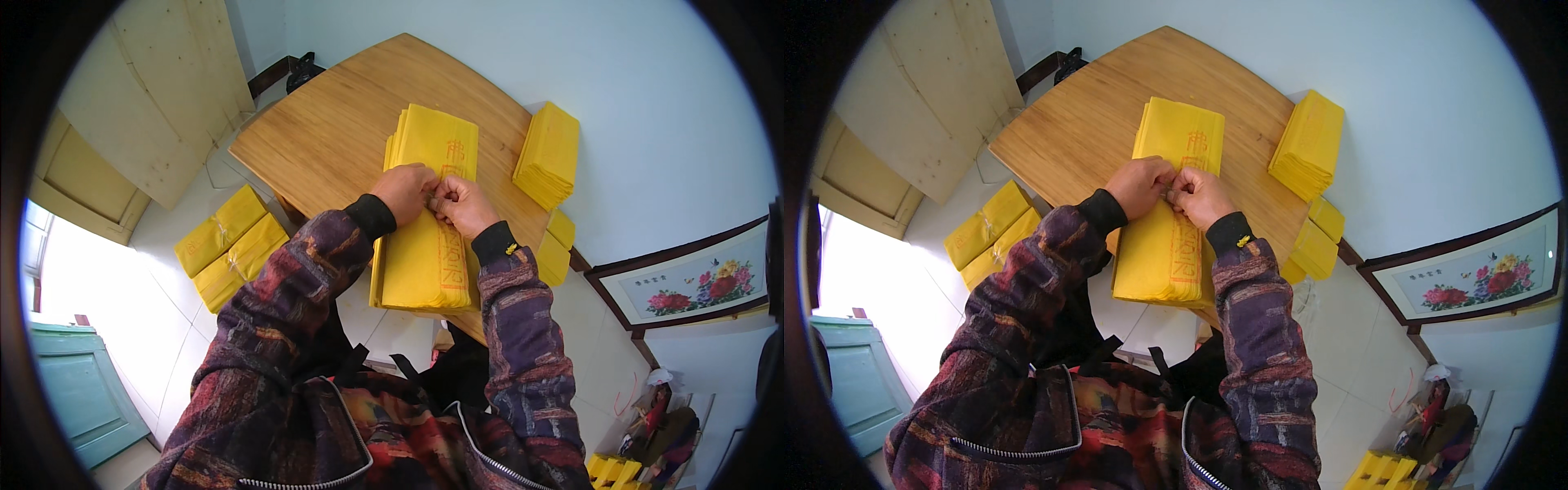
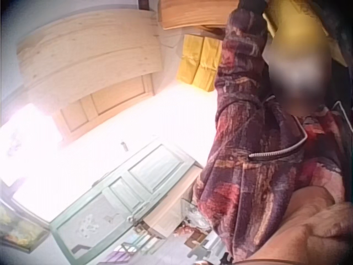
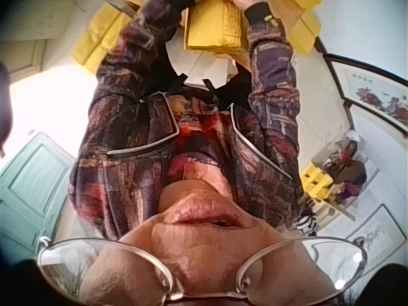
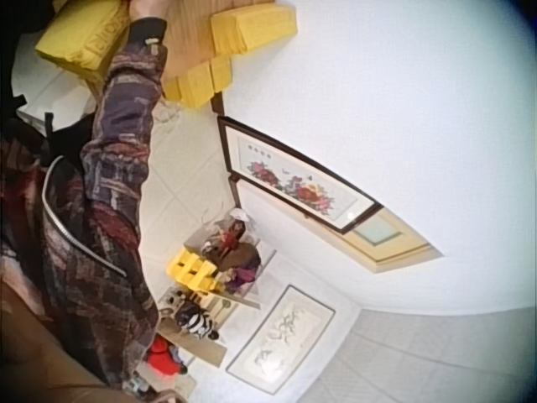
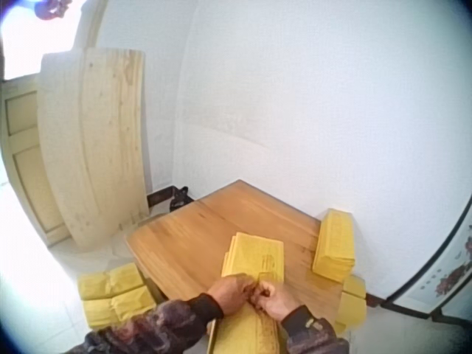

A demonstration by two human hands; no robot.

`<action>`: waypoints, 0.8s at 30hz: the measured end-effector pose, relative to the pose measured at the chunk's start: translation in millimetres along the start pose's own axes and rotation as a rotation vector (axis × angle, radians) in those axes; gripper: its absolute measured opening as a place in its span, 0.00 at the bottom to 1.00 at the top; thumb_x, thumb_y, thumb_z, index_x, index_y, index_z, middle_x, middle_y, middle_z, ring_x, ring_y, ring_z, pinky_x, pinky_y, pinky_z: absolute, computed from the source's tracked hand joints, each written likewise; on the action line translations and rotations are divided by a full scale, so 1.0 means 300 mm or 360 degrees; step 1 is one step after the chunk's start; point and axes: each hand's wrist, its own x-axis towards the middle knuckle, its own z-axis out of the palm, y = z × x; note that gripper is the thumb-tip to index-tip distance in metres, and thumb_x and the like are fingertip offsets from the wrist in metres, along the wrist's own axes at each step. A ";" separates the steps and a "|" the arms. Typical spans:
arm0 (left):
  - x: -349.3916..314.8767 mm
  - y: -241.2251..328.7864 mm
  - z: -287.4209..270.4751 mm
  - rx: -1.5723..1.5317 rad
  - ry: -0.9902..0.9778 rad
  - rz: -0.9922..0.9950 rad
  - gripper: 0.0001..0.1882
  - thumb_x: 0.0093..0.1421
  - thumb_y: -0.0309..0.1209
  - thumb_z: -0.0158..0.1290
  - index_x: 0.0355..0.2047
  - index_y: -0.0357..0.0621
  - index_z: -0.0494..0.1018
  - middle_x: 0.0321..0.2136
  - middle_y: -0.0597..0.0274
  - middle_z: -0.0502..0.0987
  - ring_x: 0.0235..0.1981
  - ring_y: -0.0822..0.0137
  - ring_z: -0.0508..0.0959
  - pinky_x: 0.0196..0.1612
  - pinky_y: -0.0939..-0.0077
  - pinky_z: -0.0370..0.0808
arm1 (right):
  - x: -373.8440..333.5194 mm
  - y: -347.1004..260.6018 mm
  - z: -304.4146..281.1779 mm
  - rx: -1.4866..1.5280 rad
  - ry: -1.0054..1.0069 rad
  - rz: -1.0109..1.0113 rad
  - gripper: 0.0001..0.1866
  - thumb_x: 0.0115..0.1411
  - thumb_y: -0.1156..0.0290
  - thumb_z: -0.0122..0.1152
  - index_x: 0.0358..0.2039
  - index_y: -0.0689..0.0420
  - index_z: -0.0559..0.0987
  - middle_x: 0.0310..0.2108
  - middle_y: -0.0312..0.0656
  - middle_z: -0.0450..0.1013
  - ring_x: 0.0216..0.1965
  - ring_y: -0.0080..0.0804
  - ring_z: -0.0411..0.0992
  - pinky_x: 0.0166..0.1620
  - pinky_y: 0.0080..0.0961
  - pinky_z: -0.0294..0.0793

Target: The person folds stacks of yellow papers on a wooden table, uses a wooden block to press the folds, and ties the bundles with string. The finished bundles are placed on the floor.

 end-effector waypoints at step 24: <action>-0.041 -0.013 -0.013 0.0024 0.0014 0.0035 0.04 0.46 0.20 0.50 0.24 0.41 0.71 0.24 0.55 0.72 0.27 0.54 0.73 0.29 0.68 0.70 | -0.020 0.010 0.016 0.0042 0.0200 0.0006 0.05 0.52 0.79 0.57 0.22 0.61 0.70 0.18 0.37 0.70 0.19 0.22 0.69 0.22 0.18 0.68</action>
